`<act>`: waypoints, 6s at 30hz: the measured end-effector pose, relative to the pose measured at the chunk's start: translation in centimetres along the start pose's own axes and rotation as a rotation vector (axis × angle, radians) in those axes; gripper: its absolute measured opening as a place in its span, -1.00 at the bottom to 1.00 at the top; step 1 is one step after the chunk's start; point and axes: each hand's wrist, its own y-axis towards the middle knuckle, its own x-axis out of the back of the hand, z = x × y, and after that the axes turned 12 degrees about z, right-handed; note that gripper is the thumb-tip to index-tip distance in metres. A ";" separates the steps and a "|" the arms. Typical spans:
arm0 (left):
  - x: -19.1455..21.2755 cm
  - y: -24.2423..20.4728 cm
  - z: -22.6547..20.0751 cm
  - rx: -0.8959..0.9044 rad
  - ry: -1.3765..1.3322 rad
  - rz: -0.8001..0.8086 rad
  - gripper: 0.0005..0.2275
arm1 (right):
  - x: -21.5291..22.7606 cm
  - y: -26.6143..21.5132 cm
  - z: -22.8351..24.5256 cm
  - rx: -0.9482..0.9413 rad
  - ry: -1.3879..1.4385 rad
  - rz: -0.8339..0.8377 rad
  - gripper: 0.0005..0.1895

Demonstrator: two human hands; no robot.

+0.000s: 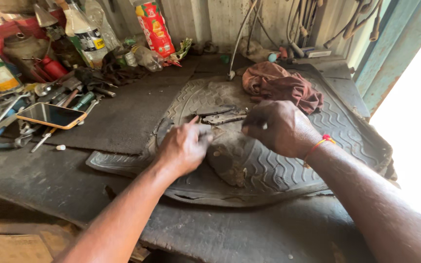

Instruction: The person cleans a brake pad assembly using a metal file and a cloth. They file the surface of the pad to remove debris, then wipe it with a rag to remove dust. The person repeats this process on different sections of the pad, occasionally flipping it over to access the other side.

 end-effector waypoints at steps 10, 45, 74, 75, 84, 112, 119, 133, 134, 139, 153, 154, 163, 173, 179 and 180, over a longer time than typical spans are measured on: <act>0.7 5.2 -3.5 -0.167 -0.813 -0.332 -0.82 | -1.1 0.6 -1.2 0.193 0.970 0.073 -0.71; 2.4 -4.1 -4.2 0.034 -0.033 0.015 -0.11 | -0.7 1.5 -3.2 -0.141 0.984 -0.406 -0.75; 0.4 -0.6 1.6 -0.242 -0.539 0.299 0.17 | -3.4 1.2 3.6 -0.192 0.011 0.098 -0.65; 0.4 -0.4 1.7 -0.261 -0.560 0.298 0.18 | -3.6 1.3 3.7 -0.236 0.038 0.086 -0.64; -0.3 -0.8 2.2 -0.279 -0.559 0.223 0.17 | -6.4 2.0 2.6 -0.210 -0.168 0.019 -0.64; 0.0 -0.7 2.2 -0.178 -0.429 0.188 0.21 | -5.0 1.3 3.4 -0.324 -0.113 -0.081 -0.61; -0.5 -0.9 1.6 -0.203 -0.495 0.205 0.22 | -5.6 0.2 3.1 -0.393 -0.143 -0.069 -0.62; -0.3 -0.4 2.5 -0.273 -0.393 0.157 0.23 | -4.0 0.6 3.0 -0.395 -0.087 -0.017 -0.59; -0.2 -0.6 2.6 -0.277 -0.401 0.159 0.23 | -4.5 0.4 3.3 -0.356 -0.106 -0.014 -0.62; -0.4 -0.4 2.6 -0.261 -0.415 0.172 0.23 | -4.4 0.5 2.2 -0.320 -0.180 -0.045 -0.61; 2.3 -0.3 4.7 -0.243 -0.483 -0.136 -0.32 | 0.6 -0.1 0.1 -0.358 0.471 -0.456 -0.70; 2.4 -0.4 4.6 -0.233 -0.355 -0.170 -0.35 | 0.6 0.0 0.3 -0.388 0.468 -0.432 -0.68; 1.2 -0.7 1.9 -0.372 -0.051 0.101 -0.23 | -1.4 0.2 -0.4 0.075 -0.232 -0.470 -0.74; 1.3 -1.2 0.8 -0.338 0.009 0.038 -0.50 | -3.2 1.6 0.0 0.188 -0.258 -0.085 -0.86; 1.8 -1.3 1.8 -0.337 -0.011 -0.042 -0.69 | -3.0 0.8 1.8 0.288 -0.250 0.041 -0.81; 1.7 -1.3 2.0 -0.333 -0.006 -0.046 -0.69 | -2.7 1.1 1.7 0.242 -0.287 0.047 -0.80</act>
